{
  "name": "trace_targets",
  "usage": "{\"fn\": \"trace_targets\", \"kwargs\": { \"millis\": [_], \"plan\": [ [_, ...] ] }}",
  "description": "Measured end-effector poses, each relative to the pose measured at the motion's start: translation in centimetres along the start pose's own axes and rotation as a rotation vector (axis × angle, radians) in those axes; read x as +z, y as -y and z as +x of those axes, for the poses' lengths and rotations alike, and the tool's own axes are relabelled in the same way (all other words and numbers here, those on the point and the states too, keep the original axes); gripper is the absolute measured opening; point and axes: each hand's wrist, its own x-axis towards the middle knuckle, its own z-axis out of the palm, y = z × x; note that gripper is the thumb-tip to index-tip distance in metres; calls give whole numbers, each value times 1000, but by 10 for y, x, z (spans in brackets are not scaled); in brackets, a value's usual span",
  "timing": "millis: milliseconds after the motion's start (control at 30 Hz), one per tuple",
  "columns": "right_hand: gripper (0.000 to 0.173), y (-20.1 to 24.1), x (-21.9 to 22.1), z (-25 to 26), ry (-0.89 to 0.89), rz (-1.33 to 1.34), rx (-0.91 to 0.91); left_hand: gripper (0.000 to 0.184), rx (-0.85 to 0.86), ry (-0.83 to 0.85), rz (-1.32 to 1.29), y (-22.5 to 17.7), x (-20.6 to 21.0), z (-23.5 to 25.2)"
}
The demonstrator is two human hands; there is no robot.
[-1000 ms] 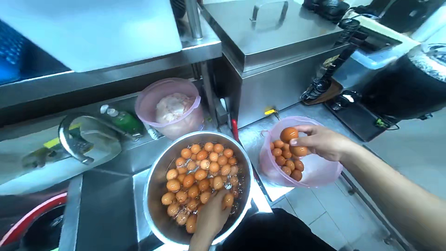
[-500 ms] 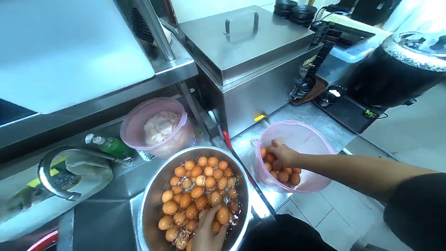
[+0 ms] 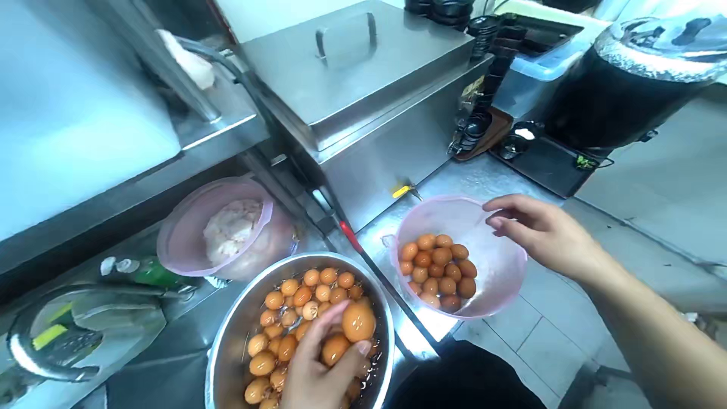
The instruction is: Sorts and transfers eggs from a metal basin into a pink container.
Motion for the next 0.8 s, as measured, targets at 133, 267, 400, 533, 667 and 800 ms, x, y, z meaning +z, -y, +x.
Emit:
{"fn": "trace_targets", "kwargs": {
  "millis": [133,267,400,533,667,800],
  "plan": [
    [24,-28,-17,-61,-203,117,-78,53,81,275,179,-65,58,79],
    [26,-80,-21,-107,-259,159,10,54,17,681,435,-82,158,149],
    [29,-123,-25,-139,-329,212,110,46,243,980,884,-50,238,190],
    [26,-151,-24,-162,-348,268,207,38,522,1128,1184,-15,270,222],
    [23,-173,-19,-169,-247,309,282,33,481,1194,1176,-2,278,239],
    [22,-185,-16,-162,-189,354,331,35,447,1246,1092,8,280,245]
  ]
}}
